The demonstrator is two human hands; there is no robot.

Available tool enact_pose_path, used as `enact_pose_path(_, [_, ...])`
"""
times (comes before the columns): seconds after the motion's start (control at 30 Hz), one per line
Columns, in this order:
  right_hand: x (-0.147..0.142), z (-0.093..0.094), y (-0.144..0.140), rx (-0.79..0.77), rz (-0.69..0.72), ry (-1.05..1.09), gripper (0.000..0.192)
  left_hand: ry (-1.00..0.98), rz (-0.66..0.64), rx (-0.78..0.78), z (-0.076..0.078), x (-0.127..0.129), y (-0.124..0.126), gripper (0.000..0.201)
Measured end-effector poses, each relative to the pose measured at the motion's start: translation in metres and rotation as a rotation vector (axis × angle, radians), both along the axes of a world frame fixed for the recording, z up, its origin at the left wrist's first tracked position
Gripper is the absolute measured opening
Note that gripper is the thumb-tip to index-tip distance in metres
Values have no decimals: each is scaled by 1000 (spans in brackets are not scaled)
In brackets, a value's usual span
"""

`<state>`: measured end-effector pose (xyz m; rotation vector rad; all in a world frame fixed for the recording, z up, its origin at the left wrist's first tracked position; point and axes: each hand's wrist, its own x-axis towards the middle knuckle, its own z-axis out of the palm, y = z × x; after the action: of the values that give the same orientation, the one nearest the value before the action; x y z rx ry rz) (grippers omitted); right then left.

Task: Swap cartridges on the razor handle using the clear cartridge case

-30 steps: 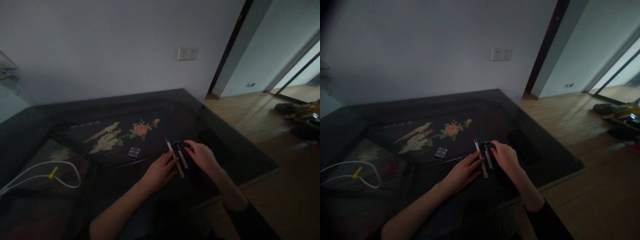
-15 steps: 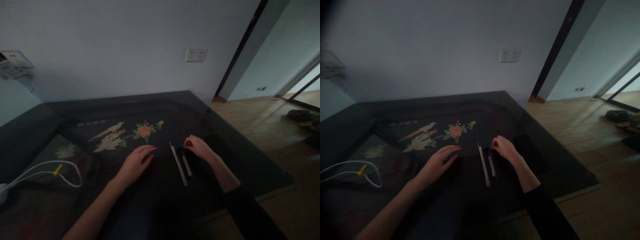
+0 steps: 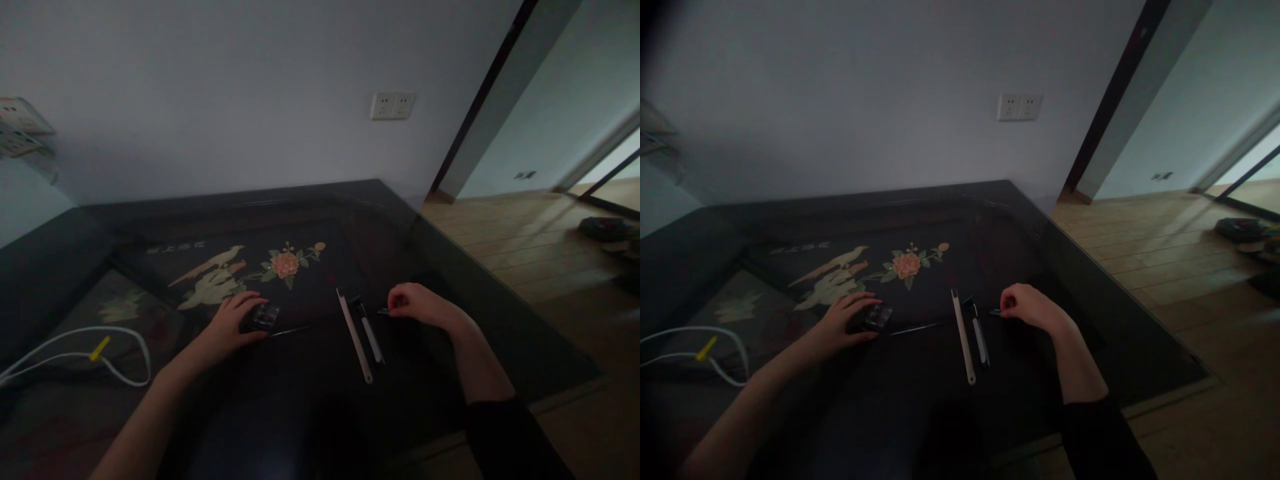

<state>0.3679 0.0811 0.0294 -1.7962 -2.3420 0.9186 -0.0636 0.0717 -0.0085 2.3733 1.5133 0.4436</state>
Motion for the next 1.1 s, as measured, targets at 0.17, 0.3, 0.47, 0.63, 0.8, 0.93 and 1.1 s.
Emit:
enact_pose_path(0.17, [0,4,-3,-66,48,30,6,-30,48,29,3,9,0,38])
enact_pose_path(0.3, [0,6,-4,-74,57,42,11,-65,55,29,12,34,-11,38])
enact_pose_path(0.47, [-6,10,-8,-35,35,6,21,-184,-57,69,48,99,-8,35])
enact_pose_path(0.63, [-15,18,-15,5,15,-67,15,-42,-66,193,72,187,21,42])
enact_pose_path(0.8, [-14,27,-24,-20,5,-112,21,108,-85,162,53,251,34,40])
enact_pose_path(0.93, [-13,31,-27,-32,-6,-127,26,209,-104,128,39,268,27,32])
enact_pose_path(1.1, [-17,30,-27,-19,-11,-140,28,269,-109,122,38,265,17,29])
